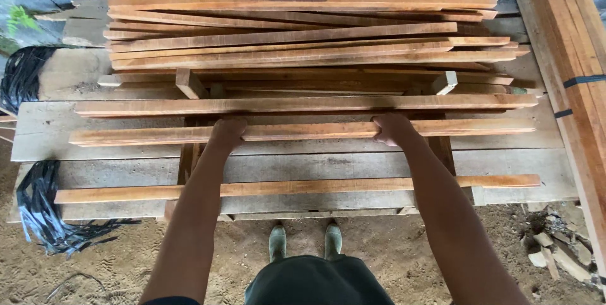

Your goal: Sorting and organizing thin wooden strips on a workbench in a workshop setting.

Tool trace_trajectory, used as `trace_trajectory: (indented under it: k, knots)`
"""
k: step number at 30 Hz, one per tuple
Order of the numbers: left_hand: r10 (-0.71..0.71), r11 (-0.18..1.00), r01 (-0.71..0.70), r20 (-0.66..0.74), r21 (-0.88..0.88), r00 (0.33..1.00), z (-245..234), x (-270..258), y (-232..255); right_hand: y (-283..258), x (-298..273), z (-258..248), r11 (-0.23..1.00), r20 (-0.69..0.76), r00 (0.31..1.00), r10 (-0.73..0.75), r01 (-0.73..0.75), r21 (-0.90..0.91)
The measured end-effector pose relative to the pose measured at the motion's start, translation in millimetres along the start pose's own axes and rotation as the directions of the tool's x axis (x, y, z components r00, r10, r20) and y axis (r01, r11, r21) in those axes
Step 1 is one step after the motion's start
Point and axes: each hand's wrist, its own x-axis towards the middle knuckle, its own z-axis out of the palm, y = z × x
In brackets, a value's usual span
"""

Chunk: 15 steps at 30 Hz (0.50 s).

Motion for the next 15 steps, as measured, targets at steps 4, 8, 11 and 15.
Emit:
trace_trajectory:
  k: [4,8,11,15]
  knots:
    - [-0.026,1.000,0.026,-0.018,0.013,0.999,-25,-22,12,5,5,14,1.000,-0.032,0.999,-0.024,0.025,0.008]
    - [-0.042,0.999,0.041,0.027,0.027,0.999,-26,-19,13,11,9,27,0.999,-0.117,0.992,-0.038,0.040,0.011]
    - [-0.039,0.999,0.040,0.069,-0.010,0.997,-35,-23,14,4,5,21,0.998,-0.146,0.988,-0.047,0.041,-0.044]
    - [0.081,0.992,-0.077,0.034,-0.104,0.996,-61,-50,12,-3,2,16,0.995,-0.171,0.985,-0.022,0.004,-0.101]
